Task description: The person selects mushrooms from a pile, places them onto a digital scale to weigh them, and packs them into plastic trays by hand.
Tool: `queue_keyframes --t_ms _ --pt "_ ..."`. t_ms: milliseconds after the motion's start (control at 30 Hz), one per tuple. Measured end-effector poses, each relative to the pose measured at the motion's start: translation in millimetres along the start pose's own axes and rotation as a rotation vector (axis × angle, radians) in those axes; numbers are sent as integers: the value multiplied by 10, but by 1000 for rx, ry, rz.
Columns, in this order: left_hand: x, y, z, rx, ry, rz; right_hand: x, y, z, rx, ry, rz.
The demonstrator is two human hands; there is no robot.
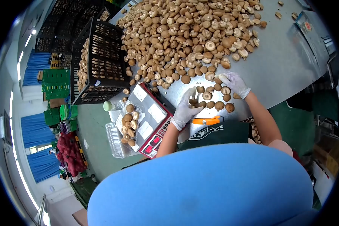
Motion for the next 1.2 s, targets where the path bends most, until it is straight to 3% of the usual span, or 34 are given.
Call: queue_keyframes --t_ms 33,100,200,233,300,367,433,533,567,600,667,700,733,800,933,1000,1033,1133,1200 --pt "-79 2 57 -25 10 -23 5 10 35 -66 -24 -13" --pt "-276 -71 205 -190 -4 -857 0 8 61 -136 -44 -30" --pt "-127 -19 111 -152 -40 -938 49 17 -23 -119 -181 26" --pt "-90 31 25 -64 -114 -821 68 27 -37 -131 -237 74" --pt "148 134 -106 -146 34 -769 114 40 -55 -158 -289 125" --pt "244 196 -239 -128 143 -720 90 105 -93 -7 -187 82" --pt "340 306 -301 44 55 -22 143 91 -78 24 -260 67" --pt "188 555 -344 111 198 179 73 75 -102 25 -256 95" --pt "43 646 -296 126 181 21 48 71 -80 18 -238 128" --pt "205 772 -376 157 175 121 92 47 -41 -7 -225 125" --pt "-104 1151 -287 223 53 195 144 -8 88 151 -42 318" --pt "120 1274 -380 274 70 77 60 -33 153 85 -187 301" --pt "45 1384 -335 273 181 -84 0 -42 272 83 -98 155" --pt "181 1604 -400 383 213 -168 -54 -197 601 43 58 80" --pt "-90 2095 -374 648 274 -248 -240 -548 1385 -119 117 5" --pt "-240 2354 -344 857 369 -426 -419 -726 1807 -291 119 163" --pt "-261 2454 -305 871 575 -468 -470 -770 2005 -302 143 30" --pt "-268 2503 -259 957 502 -432 -199 -955 2677 -430 177 240" --pt "-362 2398 -209 941 525 -415 -305 -1024 3050 -588 286 179"
Point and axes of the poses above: each hand's wrist, its own z-axis away from the middle knuckle, its own y-axis out of the palm, x = y × z, the point moved 3 cm from there along -z, towards the middle knuckle, and after that the axes turned 3 degrees about -z, right-handed, at the moved point
